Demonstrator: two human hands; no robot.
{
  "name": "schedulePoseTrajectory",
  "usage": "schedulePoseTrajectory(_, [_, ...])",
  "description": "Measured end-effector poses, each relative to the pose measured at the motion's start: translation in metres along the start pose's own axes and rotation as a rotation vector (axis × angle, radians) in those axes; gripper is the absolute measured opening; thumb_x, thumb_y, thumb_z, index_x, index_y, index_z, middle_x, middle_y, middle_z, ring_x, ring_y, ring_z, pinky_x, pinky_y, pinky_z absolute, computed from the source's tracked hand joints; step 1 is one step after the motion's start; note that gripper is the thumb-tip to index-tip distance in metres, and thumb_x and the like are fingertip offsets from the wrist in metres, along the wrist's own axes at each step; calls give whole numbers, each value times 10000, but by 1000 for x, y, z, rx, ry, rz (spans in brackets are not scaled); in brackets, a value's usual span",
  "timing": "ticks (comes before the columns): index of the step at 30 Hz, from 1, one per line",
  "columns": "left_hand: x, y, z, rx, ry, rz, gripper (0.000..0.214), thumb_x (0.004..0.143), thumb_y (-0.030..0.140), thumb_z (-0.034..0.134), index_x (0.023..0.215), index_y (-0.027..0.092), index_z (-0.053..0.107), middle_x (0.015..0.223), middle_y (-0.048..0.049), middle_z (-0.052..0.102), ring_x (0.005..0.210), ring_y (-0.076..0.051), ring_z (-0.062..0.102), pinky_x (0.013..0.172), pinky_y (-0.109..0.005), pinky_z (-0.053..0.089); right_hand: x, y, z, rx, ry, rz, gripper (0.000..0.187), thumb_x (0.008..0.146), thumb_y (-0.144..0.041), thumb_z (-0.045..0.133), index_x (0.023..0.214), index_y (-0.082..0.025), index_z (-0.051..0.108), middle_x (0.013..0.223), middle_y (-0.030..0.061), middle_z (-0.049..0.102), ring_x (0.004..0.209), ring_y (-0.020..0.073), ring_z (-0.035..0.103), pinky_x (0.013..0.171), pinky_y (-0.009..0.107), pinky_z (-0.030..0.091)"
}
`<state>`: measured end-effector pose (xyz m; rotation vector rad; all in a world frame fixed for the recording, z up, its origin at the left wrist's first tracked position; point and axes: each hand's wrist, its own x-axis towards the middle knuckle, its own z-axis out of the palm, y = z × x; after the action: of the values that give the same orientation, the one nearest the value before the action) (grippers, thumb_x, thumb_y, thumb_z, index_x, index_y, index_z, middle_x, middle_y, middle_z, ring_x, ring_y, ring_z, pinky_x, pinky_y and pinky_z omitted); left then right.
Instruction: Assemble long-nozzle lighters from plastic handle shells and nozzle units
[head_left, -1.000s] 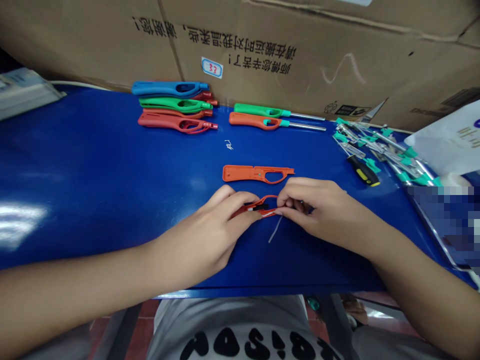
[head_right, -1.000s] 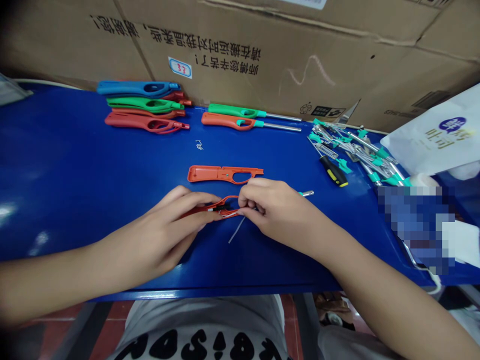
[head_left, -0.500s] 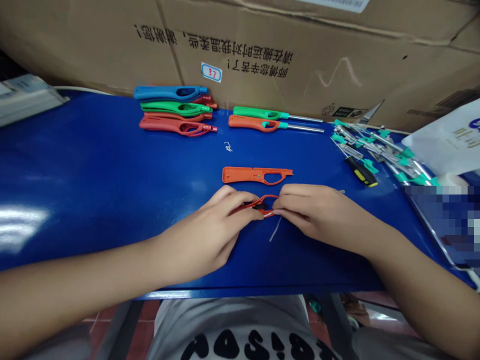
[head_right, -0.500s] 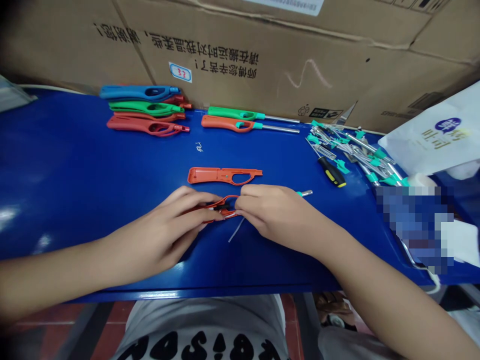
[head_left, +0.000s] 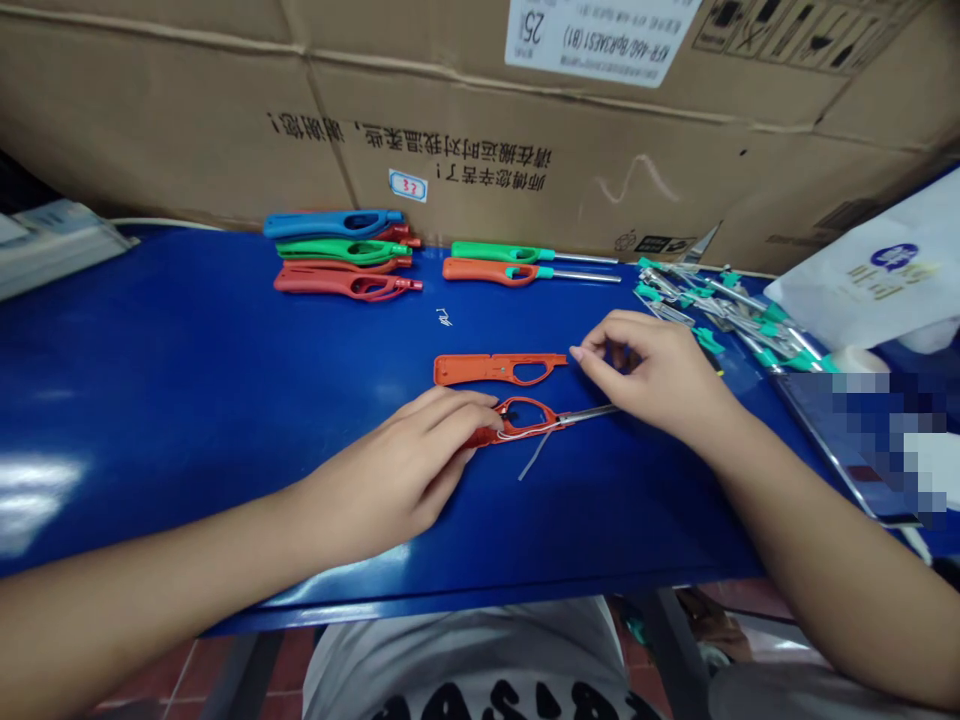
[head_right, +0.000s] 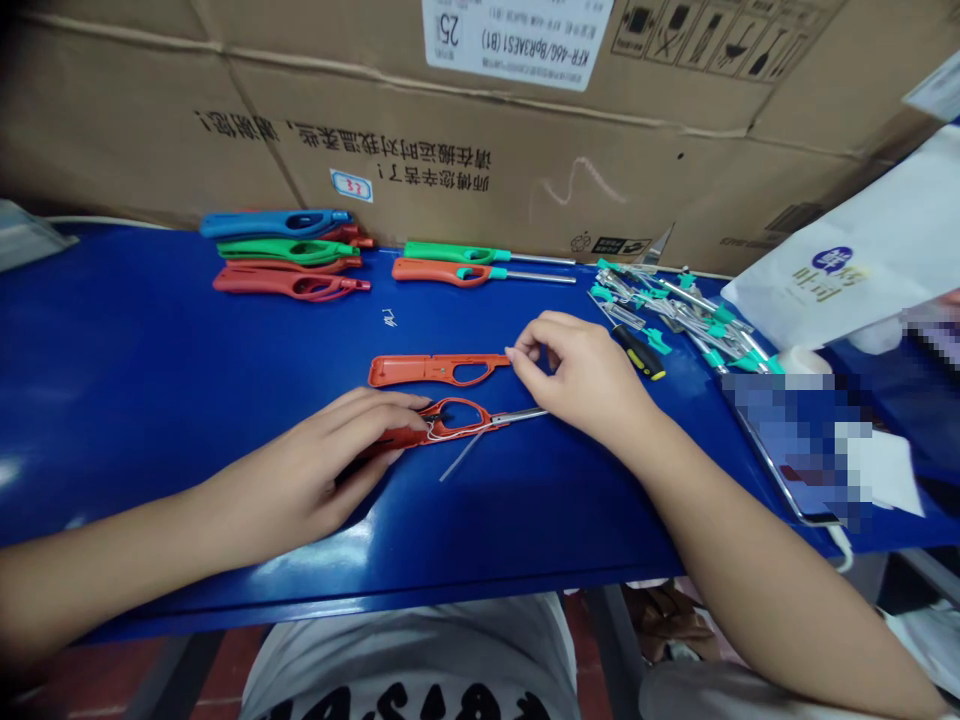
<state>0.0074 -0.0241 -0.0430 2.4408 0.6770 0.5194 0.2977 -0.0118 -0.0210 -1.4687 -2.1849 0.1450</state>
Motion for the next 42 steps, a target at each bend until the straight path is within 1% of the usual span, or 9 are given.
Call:
schedulePoseTrajectory(3, [0,-3,-2,53,16,1,286,1027,134,465,1283,195,576,1312,-88,646,1248,-214,587,1080,-408,506,4,23,-2,-140,-17,108,297,916,-344,600,660,-215,522,792,51,612,723,197,574,674,331,438])
schedulePoseTrajectory(6, [-1,-5,-3,142,40,13,322,1026,154,471,1327,191,578,1316,-95,671,1230,-237,623,1074,-447,520,5,44,-7,-298,-4,238,80,894,-251,562,913,-193,612,944,102,625,890,263,620,774,374,484])
schedulePoseTrajectory(9, [-2,-6,-3,208,62,38,363,1026,162,473,1378,181,561,1334,-95,679,1229,-238,642,1067,-442,536,4,63,-20,-532,-52,453,256,906,-234,533,1127,-142,625,1108,202,618,1073,356,607,873,458,484])
schedulePoseTrajectory(13, [-2,-8,-3,241,68,62,398,1020,145,467,1404,194,558,1359,-85,675,1240,-224,653,1058,-399,558,3,89,-40,-671,-222,777,357,921,-318,545,1190,-102,634,1210,280,612,1085,397,621,806,463,498])
schedulePoseTrajectory(15, [-2,-8,-3,262,88,81,403,1018,150,469,1406,200,566,1345,-89,686,1226,-230,668,1039,-394,575,4,100,-46,-661,-287,833,305,904,-333,578,1077,-109,692,1081,252,677,964,370,664,736,436,503])
schedulePoseTrajectory(20, [-2,-7,-4,278,83,56,383,1017,171,463,1374,206,597,1309,-96,703,1193,-250,688,976,-399,611,5,112,-47,-612,-298,827,149,860,-268,636,872,-156,734,914,175,732,809,294,685,670,371,493])
schedulePoseTrajectory(35, [2,-8,-8,167,68,48,290,1048,216,447,1293,206,603,1242,-77,717,1135,-209,696,975,-355,584,5,108,-56,-493,-188,812,204,707,-101,690,892,-167,744,926,149,749,870,304,703,684,343,487])
schedulePoseTrajectory(39, [4,-8,-7,163,81,56,292,1042,199,456,1295,202,603,1248,-70,714,1142,-201,690,987,-340,574,6,93,-59,-475,-80,773,226,722,-97,653,929,-115,742,929,197,739,901,364,698,725,395,495])
schedulePoseTrajectory(42, [4,-9,-5,167,87,73,294,1043,189,456,1303,206,593,1259,-66,704,1160,-195,676,1012,-336,557,10,68,-52,-393,-7,647,302,782,-113,601,1056,-111,729,938,158,743,895,315,699,769,374,498])
